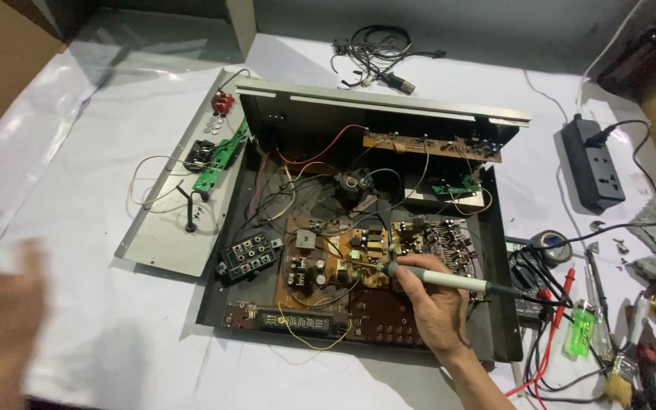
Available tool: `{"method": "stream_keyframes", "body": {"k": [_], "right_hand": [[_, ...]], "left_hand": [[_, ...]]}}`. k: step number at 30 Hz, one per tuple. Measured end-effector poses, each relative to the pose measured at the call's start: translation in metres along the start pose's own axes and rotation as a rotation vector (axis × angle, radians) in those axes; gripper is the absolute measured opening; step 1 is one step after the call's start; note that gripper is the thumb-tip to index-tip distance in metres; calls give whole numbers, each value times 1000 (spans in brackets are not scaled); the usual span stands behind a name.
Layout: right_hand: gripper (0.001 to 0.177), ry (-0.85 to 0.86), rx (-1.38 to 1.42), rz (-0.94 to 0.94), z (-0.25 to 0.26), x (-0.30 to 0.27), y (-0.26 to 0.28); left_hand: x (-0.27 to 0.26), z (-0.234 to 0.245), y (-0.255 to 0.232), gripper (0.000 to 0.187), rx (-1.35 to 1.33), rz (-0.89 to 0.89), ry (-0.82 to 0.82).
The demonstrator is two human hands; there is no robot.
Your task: Using a soldering iron to repair or assemble components on a circuit board inside an electronic device.
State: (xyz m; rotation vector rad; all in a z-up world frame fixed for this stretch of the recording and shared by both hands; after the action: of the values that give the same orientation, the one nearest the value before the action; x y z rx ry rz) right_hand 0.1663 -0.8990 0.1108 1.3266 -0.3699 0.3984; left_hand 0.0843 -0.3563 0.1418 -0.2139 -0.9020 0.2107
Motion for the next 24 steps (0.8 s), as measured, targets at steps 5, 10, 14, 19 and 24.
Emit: {"method": "stream_keyframes", "body": {"k": [5,10,14,19,24], "right_hand": [[13,0,120,-13,0,-1,2],[14,32,85,32,1,-1,-3],[14,39,72,24,0,-1,1],[12,22,131,16,1,-2,-2],[13,2,134,31,0,-1,-2]], "left_hand": [[6,-42,-185,23,-405,-40,257],[-3,-86,-272,27,-343,-296,867],[-10,-104,-290,25,-317,-277,976],[-12,-108,-288,24,-431,-206,940],[-25,-122,-282,15,-525,-208,754]]}}
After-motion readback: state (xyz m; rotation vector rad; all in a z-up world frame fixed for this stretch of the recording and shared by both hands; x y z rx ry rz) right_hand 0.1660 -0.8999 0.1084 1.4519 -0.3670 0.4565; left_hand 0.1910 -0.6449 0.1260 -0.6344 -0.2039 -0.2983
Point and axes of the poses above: each hand's wrist, its own x-axis towards the middle knuckle, its own z-axis out of the back of the hand, y = z × x, the point moved 1 cm from there along x, towards the middle knuckle, and after that the axes turned 10 degrees about z, right-handed, at the moved point
